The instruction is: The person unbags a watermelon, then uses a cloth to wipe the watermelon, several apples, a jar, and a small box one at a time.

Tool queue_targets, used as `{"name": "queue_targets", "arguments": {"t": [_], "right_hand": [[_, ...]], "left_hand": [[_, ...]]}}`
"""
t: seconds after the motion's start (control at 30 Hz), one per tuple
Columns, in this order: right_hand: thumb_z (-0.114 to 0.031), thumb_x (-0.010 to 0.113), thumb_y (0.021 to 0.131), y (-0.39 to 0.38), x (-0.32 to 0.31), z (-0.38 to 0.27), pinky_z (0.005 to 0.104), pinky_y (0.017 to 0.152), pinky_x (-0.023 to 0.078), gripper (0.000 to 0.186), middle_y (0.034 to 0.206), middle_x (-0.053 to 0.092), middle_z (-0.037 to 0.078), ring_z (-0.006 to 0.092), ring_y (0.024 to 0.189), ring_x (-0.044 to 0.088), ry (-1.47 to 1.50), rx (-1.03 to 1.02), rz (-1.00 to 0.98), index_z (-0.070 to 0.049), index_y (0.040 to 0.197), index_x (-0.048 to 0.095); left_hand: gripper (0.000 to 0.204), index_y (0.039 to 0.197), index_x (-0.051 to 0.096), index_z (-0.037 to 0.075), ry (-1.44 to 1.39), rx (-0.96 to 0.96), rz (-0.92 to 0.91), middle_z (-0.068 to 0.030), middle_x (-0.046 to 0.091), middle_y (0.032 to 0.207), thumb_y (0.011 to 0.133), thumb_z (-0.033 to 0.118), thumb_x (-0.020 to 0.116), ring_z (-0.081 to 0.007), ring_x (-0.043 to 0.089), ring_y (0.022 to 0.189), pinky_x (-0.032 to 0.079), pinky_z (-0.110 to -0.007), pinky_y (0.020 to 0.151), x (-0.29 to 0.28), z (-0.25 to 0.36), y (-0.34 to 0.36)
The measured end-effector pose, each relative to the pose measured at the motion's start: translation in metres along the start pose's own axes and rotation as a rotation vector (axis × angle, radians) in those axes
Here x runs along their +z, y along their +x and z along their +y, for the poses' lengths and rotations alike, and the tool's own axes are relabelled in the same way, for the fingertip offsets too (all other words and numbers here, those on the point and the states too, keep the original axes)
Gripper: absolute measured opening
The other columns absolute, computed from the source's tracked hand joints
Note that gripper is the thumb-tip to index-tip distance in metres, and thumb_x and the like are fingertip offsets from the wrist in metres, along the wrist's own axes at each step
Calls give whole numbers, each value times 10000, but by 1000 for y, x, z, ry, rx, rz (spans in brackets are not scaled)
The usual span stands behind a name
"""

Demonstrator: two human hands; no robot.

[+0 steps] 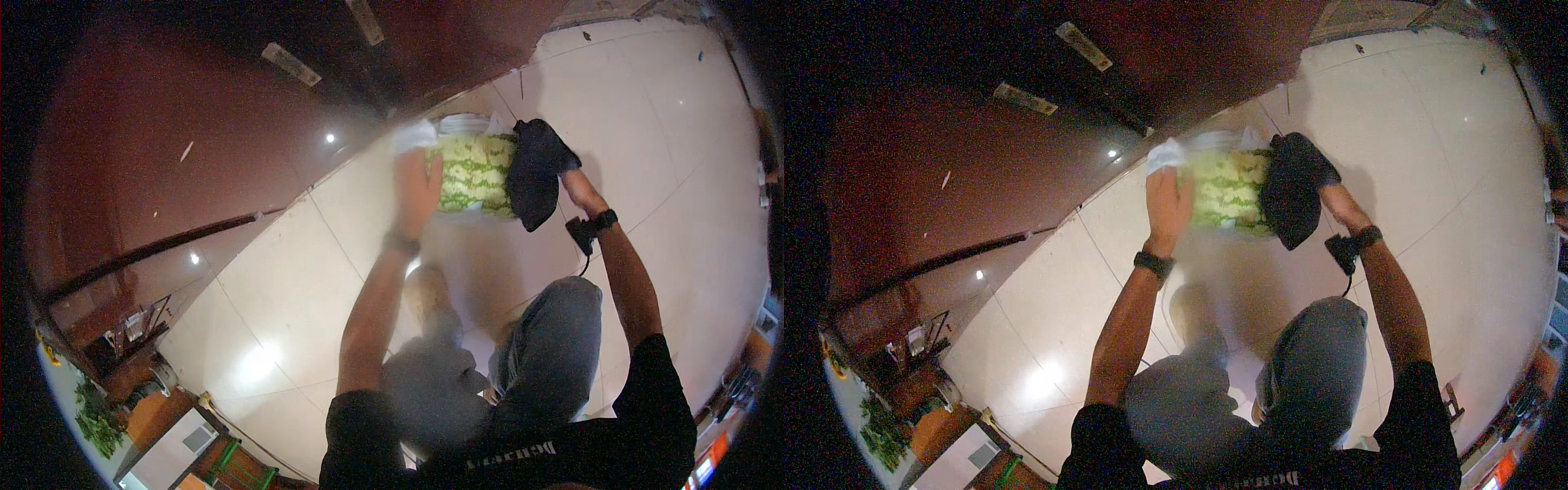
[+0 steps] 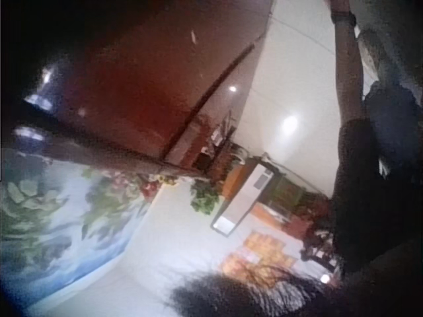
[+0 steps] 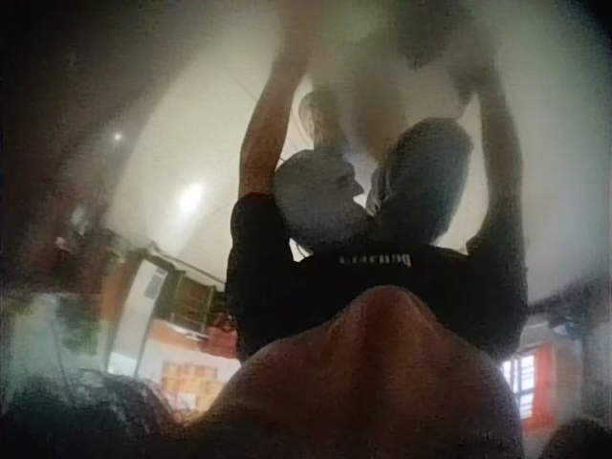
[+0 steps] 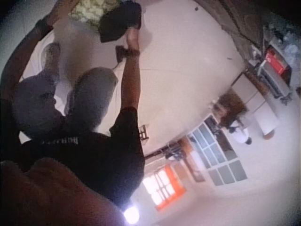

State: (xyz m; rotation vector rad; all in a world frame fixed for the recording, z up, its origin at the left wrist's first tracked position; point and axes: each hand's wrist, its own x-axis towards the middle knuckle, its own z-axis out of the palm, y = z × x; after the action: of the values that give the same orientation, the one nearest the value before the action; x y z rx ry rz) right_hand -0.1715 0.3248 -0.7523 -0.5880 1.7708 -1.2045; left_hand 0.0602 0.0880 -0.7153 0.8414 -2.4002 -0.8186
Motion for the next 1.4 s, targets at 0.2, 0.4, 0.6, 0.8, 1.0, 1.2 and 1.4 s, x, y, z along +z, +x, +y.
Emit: {"name": "queue_targets", "arguments": {"t": [0.2, 0.4, 0.6, 0.8, 1.0, 1.2, 1.4], "right_hand": [[-116, 742, 731, -44, 49, -34, 353, 1056, 328, 729, 1345, 452, 122, 222, 1248, 417, -217, 7, -52, -43, 1344, 355], [-140, 766, 718, -36, 46, -44, 351, 1063, 323, 784, 1347, 449, 112, 203, 1249, 412, -153, -122, -205, -53, 1360, 326], [-175, 760, 743, -28, 59, -44, 366, 1065, 317, 777, 1355, 439, 104, 204, 1253, 404, -168, -257, -125, -51, 1369, 317], [-168, 731, 778, -39, 55, -23, 361, 1065, 309, 728, 1364, 430, 108, 211, 1258, 399, -177, -204, -76, -50, 1369, 323], [-180, 686, 824, -38, 47, -42, 351, 1069, 298, 677, 1379, 416, 105, 203, 1260, 392, -318, -128, -188, -50, 1379, 321], [-293, 598, 890, -51, 18, -17, 356, 1060, 300, 598, 1370, 428, 114, 203, 1250, 397, -432, 77, -152, -52, 1379, 351], [-293, 548, 918, -40, -24, 32, 324, 975, 385, 479, 1288, 502, 86, 201, 1160, 472, -238, 41, -46, -23, 1302, 448]], "left_hand": [[266, 1044, 498, -23, 9, -126, 3, -224, 513, 958, 895, 196, 522, -378, 469, 903, 375, -458, 771, -38, 8, -78], [323, 1143, 466, -14, -57, -211, 170, -216, 486, 1102, 871, 155, 511, -362, 466, 946, 367, -464, 868, -35, -15, -107], [744, 1369, 233, -104, -485, -705, 3, -299, 299, 1398, 919, 447, 453, -366, 292, 1320, 227, -378, 1083, -18, -50, -96], [800, 1388, 198, -90, -877, -743, -97, -228, 264, 1441, 897, 465, 498, -287, 256, 1345, 209, -350, 1093, -16, -63, -79], [776, 1380, 243, -74, -804, -669, -97, -185, 287, 1432, 885, 454, 525, -264, 284, 1316, 238, -321, 1074, -23, -83, -79], [532, 1335, 260, 21, -765, -708, -140, -109, 378, 1287, 928, 254, 511, -192, 383, 1166, 313, -305, 996, -38, -58, -115], [621, 1369, 73, 50, -751, -775, -20, -141, 316, 1306, 928, 183, 489, -216, 370, 1166, 285, -315, 1016, -34, -61, -163]]}}
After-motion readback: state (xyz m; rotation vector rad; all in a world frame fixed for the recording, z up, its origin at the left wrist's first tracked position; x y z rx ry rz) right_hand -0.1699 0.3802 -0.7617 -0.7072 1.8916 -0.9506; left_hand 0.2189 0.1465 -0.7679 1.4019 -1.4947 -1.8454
